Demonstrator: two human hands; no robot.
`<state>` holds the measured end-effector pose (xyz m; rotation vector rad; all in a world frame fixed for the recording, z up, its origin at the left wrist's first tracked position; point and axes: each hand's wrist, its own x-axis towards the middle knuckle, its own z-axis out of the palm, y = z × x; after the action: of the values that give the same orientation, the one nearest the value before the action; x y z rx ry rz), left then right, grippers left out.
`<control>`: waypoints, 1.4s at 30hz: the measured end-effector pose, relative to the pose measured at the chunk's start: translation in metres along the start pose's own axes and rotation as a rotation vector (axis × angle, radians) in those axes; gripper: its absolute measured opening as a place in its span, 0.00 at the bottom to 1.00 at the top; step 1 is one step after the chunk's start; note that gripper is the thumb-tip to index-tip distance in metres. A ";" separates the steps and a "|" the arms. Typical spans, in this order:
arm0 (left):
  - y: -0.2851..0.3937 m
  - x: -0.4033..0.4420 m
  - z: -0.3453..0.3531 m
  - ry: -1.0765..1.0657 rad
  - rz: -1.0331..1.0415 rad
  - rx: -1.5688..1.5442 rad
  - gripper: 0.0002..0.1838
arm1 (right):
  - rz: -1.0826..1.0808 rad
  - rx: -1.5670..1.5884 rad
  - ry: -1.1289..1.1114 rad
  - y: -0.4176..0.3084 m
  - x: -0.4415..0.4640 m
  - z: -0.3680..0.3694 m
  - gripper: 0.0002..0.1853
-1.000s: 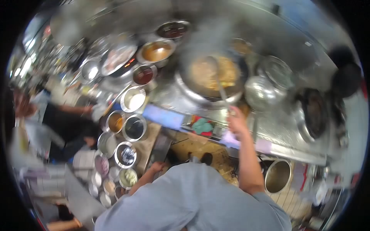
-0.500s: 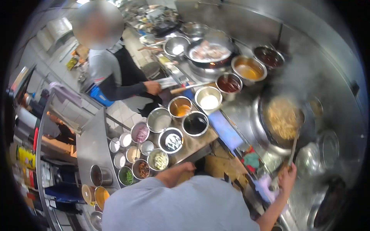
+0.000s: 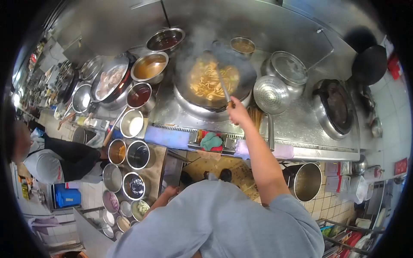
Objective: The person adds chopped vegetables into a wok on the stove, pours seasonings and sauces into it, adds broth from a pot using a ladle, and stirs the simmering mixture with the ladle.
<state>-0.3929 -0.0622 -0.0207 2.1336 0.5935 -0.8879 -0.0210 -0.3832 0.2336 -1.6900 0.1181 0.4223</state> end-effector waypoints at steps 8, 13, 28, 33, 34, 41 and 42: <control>0.024 -0.010 -0.016 0.183 0.004 -0.462 0.16 | -0.319 -0.817 0.066 -0.043 -0.140 -0.068 0.28; -0.055 0.015 0.018 0.032 0.068 -0.302 0.18 | -0.267 -0.796 0.035 -0.076 -0.216 -0.138 0.29; 0.022 0.006 -0.019 0.109 0.009 -0.270 0.21 | -0.206 -0.628 0.378 0.019 -0.045 -0.012 0.20; 0.014 -0.002 -0.003 0.109 0.012 -0.385 0.20 | 0.064 0.164 -0.040 -0.024 -0.071 -0.027 0.21; 0.013 -0.005 -0.003 0.106 -0.011 -0.326 0.20 | 0.050 0.201 -0.069 -0.026 -0.077 -0.033 0.22; -0.046 -0.021 0.015 -0.046 0.163 -0.033 0.12 | -0.461 -0.652 0.406 0.044 -0.080 -0.009 0.20; -0.056 -0.017 0.022 -0.043 0.251 0.174 0.13 | -0.233 -0.468 0.268 0.061 -0.068 -0.009 0.21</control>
<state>-0.4485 -0.0464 -0.0443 2.2759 0.2254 -0.8673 -0.1017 -0.4131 0.2006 -2.1884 0.0162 0.0427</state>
